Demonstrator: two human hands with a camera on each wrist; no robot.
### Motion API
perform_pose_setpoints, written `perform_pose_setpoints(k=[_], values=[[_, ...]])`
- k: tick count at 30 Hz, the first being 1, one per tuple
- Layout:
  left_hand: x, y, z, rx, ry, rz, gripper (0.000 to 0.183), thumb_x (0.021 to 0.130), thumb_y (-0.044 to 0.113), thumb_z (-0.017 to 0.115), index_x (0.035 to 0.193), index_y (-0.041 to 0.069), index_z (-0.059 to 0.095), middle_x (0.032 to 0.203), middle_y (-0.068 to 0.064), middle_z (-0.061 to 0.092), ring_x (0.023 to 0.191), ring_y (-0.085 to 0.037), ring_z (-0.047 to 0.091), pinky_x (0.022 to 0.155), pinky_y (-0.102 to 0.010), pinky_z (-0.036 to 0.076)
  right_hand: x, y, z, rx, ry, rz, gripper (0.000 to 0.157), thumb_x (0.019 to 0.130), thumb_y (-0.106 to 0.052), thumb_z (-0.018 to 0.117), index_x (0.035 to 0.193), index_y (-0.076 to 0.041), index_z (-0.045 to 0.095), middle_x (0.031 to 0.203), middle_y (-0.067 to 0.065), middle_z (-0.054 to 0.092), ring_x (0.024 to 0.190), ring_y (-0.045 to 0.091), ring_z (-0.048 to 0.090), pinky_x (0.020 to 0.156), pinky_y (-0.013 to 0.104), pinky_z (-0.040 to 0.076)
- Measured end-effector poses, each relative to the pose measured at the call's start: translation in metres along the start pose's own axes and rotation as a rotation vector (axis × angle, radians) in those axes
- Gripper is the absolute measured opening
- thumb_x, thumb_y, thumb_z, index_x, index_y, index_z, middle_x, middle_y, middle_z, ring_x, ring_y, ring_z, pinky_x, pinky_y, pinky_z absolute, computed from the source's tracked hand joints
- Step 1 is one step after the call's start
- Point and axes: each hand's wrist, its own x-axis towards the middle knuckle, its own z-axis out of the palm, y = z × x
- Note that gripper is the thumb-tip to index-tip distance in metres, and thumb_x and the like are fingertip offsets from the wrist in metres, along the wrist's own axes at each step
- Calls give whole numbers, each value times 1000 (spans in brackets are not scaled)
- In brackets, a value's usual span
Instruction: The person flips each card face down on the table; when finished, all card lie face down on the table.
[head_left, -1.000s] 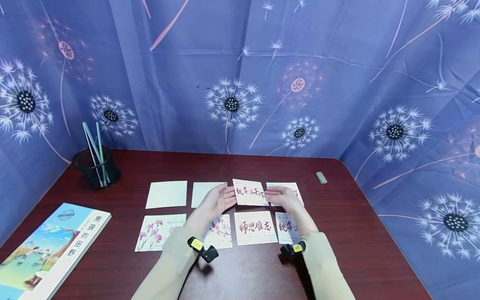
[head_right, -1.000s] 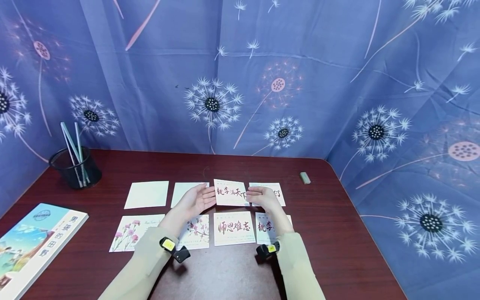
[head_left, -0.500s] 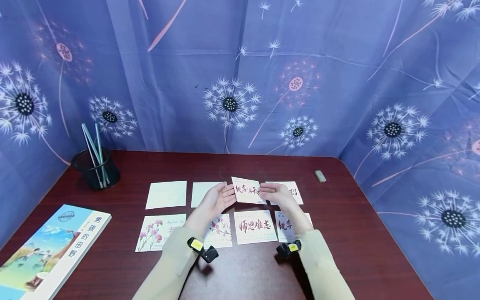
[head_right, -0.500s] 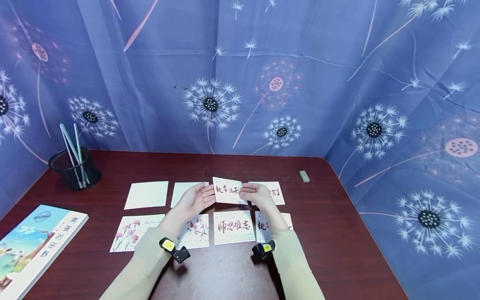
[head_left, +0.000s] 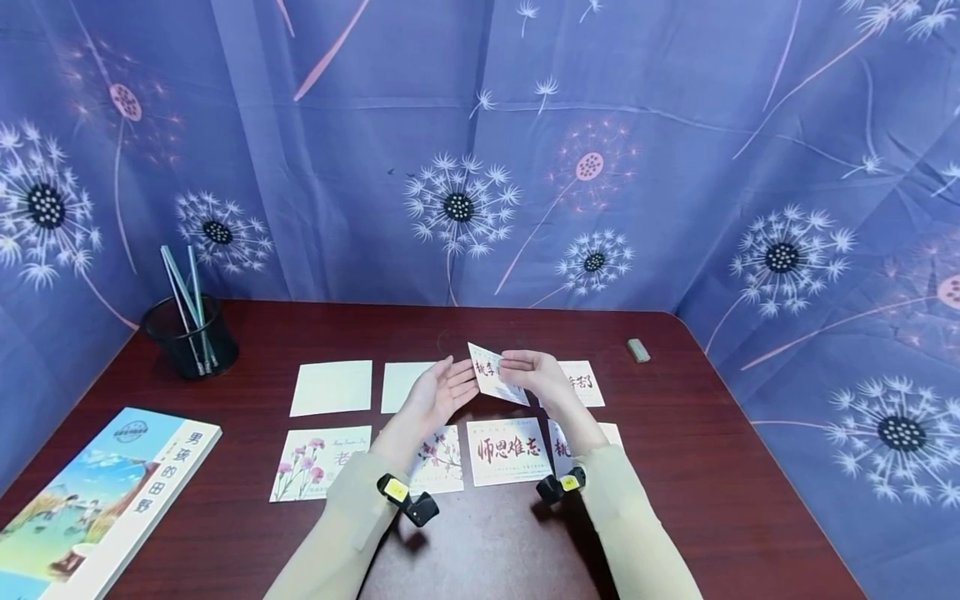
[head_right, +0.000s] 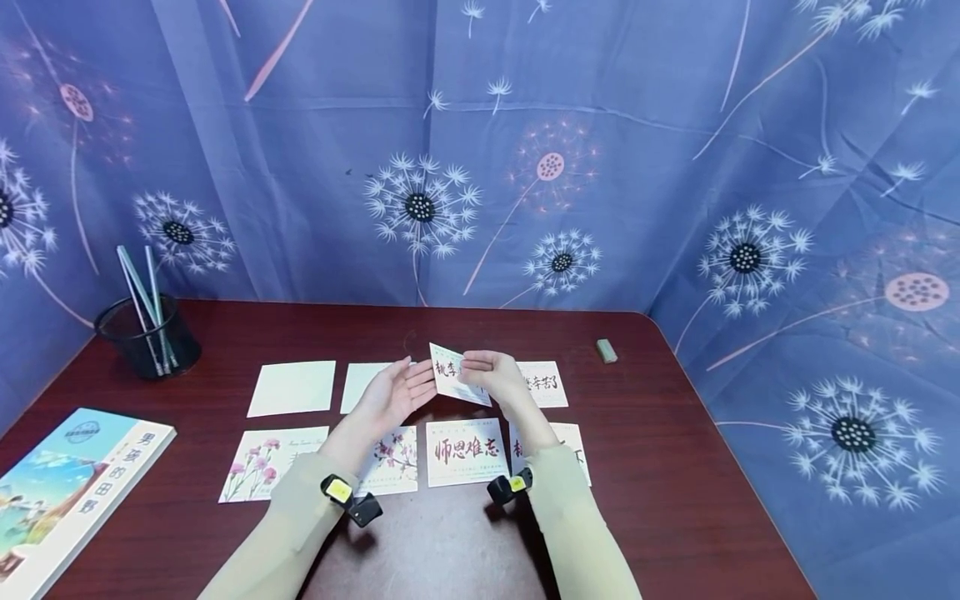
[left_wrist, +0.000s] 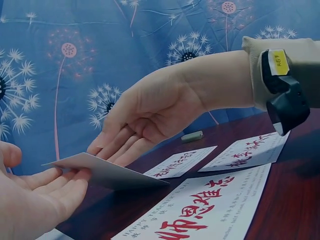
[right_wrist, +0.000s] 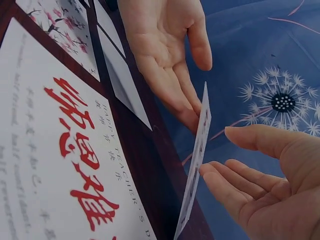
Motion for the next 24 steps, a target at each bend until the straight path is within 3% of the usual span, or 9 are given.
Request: perform_pose_setpoints(k=[13,20,24], values=[[-1,-1,5,11,-66,29,59,108,27,19,150,-14,15,158,-33,14,148,-44,15,124,-46,14,0,-9,2,10,3,20,49,92,-7,63,136,11,49,131,27,59,118,25,61,111,40,42],[1,-2,11,28,-120,49,59,108,27,18,149,-14,17,158,-32,16,147,-43,18,123,-46,14,-1,-14,-3,54,11,34,51,95,-15,61,137,12,47,134,28,56,103,9,65,105,38,48],[4,-1,14,35,-129,51,59,108,28,19,150,-13,19,157,-31,19,147,-42,21,123,-45,16,0,-16,-6,66,11,36,52,96,-15,61,137,12,47,134,30,56,102,8,66,103,35,49]])
